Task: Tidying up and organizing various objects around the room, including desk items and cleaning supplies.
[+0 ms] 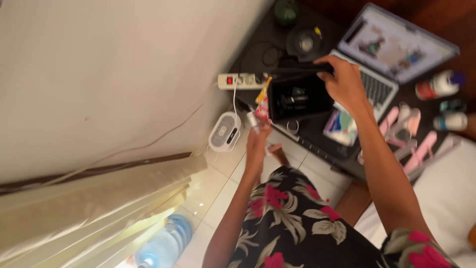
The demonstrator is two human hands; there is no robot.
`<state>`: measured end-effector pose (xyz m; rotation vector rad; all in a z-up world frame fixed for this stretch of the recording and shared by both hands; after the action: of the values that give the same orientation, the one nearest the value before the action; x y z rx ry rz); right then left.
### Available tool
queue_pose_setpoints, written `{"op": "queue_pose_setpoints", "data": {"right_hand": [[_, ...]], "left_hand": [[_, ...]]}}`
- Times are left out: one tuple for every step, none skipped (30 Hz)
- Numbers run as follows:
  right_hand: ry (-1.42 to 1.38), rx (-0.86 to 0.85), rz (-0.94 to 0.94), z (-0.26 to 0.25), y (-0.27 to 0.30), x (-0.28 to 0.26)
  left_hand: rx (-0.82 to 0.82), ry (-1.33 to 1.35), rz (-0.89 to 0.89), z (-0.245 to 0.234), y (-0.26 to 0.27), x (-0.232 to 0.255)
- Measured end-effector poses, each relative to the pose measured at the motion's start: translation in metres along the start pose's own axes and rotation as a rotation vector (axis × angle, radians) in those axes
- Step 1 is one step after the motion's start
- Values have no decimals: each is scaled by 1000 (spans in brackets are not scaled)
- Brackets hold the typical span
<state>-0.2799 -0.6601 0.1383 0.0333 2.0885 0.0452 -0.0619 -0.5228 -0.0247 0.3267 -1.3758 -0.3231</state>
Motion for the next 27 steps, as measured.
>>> {"op": "queue_pose_setpoints", "data": {"right_hand": [[4,-21,-11,11,-35,19],[-12,-23,-158,17,-72,25],[-31,-27,-306,23,-107,31],[-26,-44,-323,29,-135,29],[-36,-58,-233,36,-166,36],[-53,-71,-136,48,-189,45],[-56,-87,-147,60,-215,54],[-42,-110,-187,75,-237,60],[-28,-134,-226,91,-258,67],[-29,-148,-220,104,-275,72],[-24,-204,-127,120,-292,84],[-19,-258,-40,138,-308,93],[-21,-271,-40,150,-322,104],[-7,-328,15,167,-332,121],[6,-385,71,184,-340,137],[4,-395,75,194,-346,154],[18,-404,60,203,-350,170],[34,-409,43,212,-354,183],[32,-416,45,216,-357,186],[-38,-372,62,214,-357,190],[-107,-327,80,212,-356,195],[-106,-331,92,205,-348,192],[-163,-255,-86,190,-343,171],[-217,-171,-265,171,-335,149],[-214,-168,-255,155,-321,151],[-339,-164,-270,139,-303,151],[-464,-158,-284,122,-285,151]], "left_hand": [[20,12,3,-6,-7,2],[73,51,-59,-12,-17,0],[125,92,-120,-17,-26,-3],[140,108,-109,-14,-41,-8],[190,50,-142,-16,-55,-17],[242,-18,-182,-23,-63,-28],[260,-11,-177,-21,-70,-31],[225,15,-150,-16,-75,-32],[190,41,-123,-11,-81,-34],[201,46,-133,-8,-84,-33],[205,26,-189,-5,-86,-37],[210,6,-239,-3,-88,-40],[221,10,-243,-2,-90,-40],[259,38,-277,-5,-89,-43],[297,66,-310,-7,-87,-46],[305,67,-318,-7,-89,-49],[334,32,-312,-9,-90,-49],[360,-3,-303,-12,-91,-49],[366,-3,-308,-12,-100,-53],[393,65,-317,-11,-104,-60],[419,132,-326,-10,-107,-67],[420,132,-339,-7,-111,-70],[413,16,-305,-4,-115,-67],[397,-101,-266,-2,-122,-63],[390,-103,-274,2,-132,-75],[347,-230,-124,7,-143,-73],[297,-354,28,16,-151,-71]]}}
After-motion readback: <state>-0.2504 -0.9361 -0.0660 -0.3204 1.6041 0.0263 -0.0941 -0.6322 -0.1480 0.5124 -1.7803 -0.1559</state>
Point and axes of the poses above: each hand's wrist, its own y-axis away from the middle knuckle, its own z-axis out of the palm, x = y × z, the point moved 9 cm from there along -y, towards the middle knuckle, and after that the axes turned 15 degrees about -y, right-handed, at the moved point
